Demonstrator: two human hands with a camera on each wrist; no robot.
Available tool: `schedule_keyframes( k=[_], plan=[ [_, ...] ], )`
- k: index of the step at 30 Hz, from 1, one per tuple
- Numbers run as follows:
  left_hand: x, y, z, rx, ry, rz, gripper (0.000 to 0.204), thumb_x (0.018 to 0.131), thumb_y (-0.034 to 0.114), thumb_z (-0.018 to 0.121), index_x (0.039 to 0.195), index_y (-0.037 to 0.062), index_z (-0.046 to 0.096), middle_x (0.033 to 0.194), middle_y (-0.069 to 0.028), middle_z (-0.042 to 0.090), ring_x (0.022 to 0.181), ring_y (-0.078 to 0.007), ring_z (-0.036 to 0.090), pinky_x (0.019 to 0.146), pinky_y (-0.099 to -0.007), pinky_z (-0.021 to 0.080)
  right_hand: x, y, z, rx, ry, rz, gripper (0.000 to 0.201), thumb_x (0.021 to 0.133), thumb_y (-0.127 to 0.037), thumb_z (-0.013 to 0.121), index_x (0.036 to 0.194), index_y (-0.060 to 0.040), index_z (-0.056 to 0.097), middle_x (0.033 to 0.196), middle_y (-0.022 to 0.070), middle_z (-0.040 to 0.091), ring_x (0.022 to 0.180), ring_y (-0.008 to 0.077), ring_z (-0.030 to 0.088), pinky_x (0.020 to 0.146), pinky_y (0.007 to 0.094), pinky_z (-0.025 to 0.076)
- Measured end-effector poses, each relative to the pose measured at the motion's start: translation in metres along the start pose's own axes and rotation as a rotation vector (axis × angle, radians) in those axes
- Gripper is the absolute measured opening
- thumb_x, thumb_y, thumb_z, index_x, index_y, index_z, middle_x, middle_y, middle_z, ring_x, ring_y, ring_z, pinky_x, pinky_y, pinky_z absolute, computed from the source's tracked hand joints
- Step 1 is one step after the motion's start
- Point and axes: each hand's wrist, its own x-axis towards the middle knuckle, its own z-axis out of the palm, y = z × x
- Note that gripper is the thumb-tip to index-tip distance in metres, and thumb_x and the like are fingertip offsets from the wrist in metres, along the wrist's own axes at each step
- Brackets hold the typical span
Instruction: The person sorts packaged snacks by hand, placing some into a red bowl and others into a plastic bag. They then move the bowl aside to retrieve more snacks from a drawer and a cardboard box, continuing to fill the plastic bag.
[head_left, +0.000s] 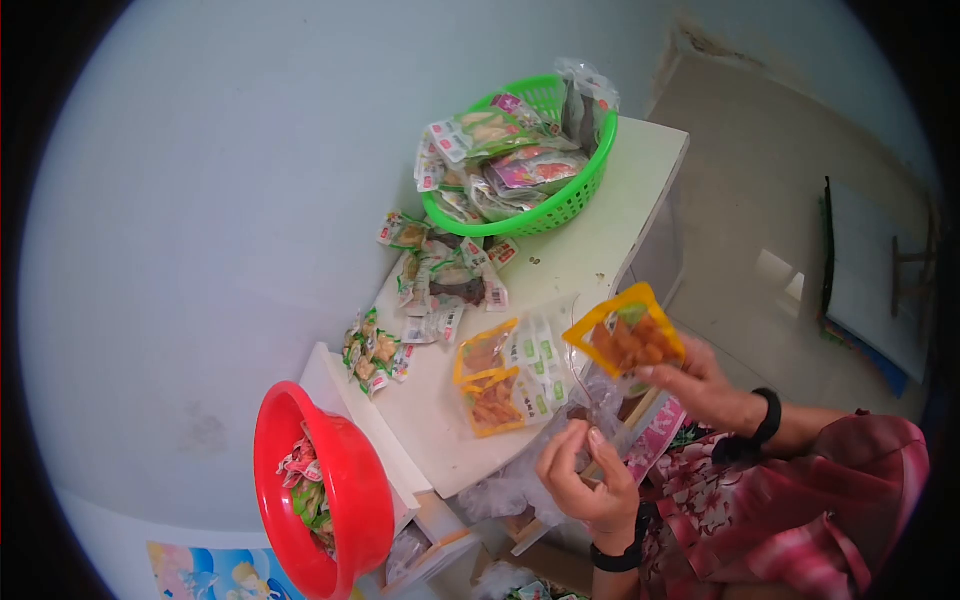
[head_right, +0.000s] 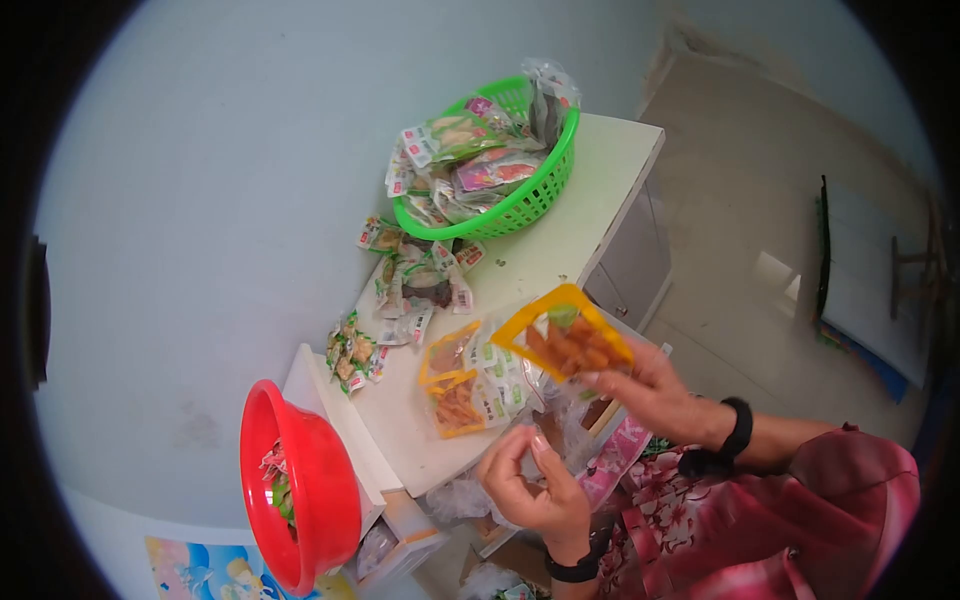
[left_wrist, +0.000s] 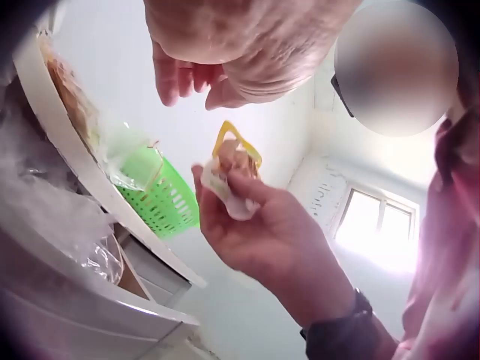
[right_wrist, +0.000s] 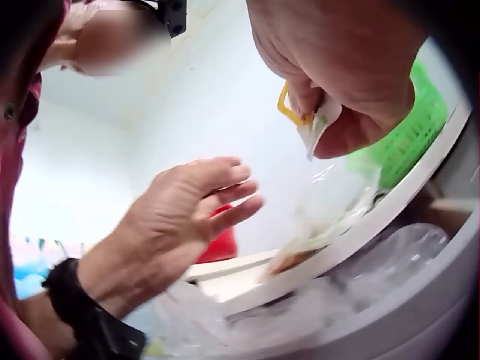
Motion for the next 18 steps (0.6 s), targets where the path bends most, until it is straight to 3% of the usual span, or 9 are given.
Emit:
schedule_keyframes(
  k=[1,4,7,10,13,16,18],
  plan=[
    [0.006,-0.006,-0.004,0.125,-0.029,0.068,0.027,0.092,0.0,0.07,0.117,-0.0031,0.06,0.114,-0.0171,0.058,0.102,-0.0296,0.06,0.088,-0.0409,0.052,0.006,-0.002,-0.011,-0.073,0.036,-0.032,0.043,0.101,-0.008,0.063,0.142,0.0018,0.053,0.123,0.0084,0.069,0.111,0.015,0.063,0.096,0.0318,0.051],
    [0.028,-0.009,0.0,0.312,-0.034,0.114,0.04,0.088,0.008,0.077,0.123,-0.0033,0.061,0.119,-0.017,0.058,0.109,-0.0335,0.057,0.095,-0.0445,0.048,0.015,-0.017,-0.048,-0.755,-0.055,-0.044,0.028,0.098,-0.009,0.066,0.122,0.0036,0.058,0.102,0.0171,0.069,0.093,0.021,0.066,0.081,0.0362,0.052],
    [0.045,-0.009,0.012,0.417,-0.114,0.115,0.051,0.084,0.015,0.082,0.126,-0.0032,0.06,0.119,-0.0174,0.058,0.112,-0.0375,0.054,0.099,-0.0481,0.043,0.018,-0.013,-0.054,-0.721,0.046,-0.205,0.024,0.095,-0.012,0.071,0.108,0.0032,0.057,0.087,0.0209,0.061,0.078,0.0258,0.063,0.07,0.04,0.049],
    [0.057,-0.012,0.025,0.522,-0.172,0.063,0.052,0.081,0.017,0.083,0.124,-0.0021,0.061,0.117,-0.0179,0.058,0.112,-0.039,0.053,0.101,-0.0498,0.041,0.019,-0.018,-0.057,-0.69,0.072,-0.057,0.028,0.094,-0.015,0.073,0.11,0.0024,0.058,0.086,0.017,0.06,0.078,0.0255,0.063,0.07,0.0383,0.049],
    [0.059,-0.04,0.029,0.571,-0.156,0.147,0.038,0.082,0.013,0.08,0.114,-0.0005,0.065,0.106,-0.0156,0.062,0.102,-0.0367,0.056,0.1,-0.0496,0.043,0.024,-0.01,-0.066,-0.771,-0.039,-0.098,0.03,0.095,-0.021,0.075,0.109,0.0015,0.06,0.085,0.0106,0.062,0.072,0.0192,0.062,0.064,0.0331,0.049],
    [0.059,-0.052,0.015,0.415,-0.128,0.112,0.02,0.085,0.007,0.075,0.103,0.0002,0.068,0.09,-0.0126,0.063,0.087,-0.0317,0.06,0.09,-0.0459,0.048,0.024,-0.027,-0.058,-0.418,-0.059,0.184,0.031,0.095,-0.026,0.075,0.109,-0.0004,0.063,0.085,0.0034,0.064,0.065,0.0107,0.059,0.058,0.0269,0.048],
    [0.06,-0.044,0.014,0.376,-0.107,0.06,0.013,0.088,0.003,0.072,0.099,-0.0003,0.068,0.084,-0.0115,0.062,0.078,-0.0289,0.059,0.079,-0.0427,0.049,0.029,-0.034,-0.05,-0.363,-0.081,0.287,0.031,0.095,-0.027,0.075,0.111,-0.0015,0.065,0.083,0.0006,0.064,0.062,0.007,0.057,0.055,0.0245,0.047]
  ],
)
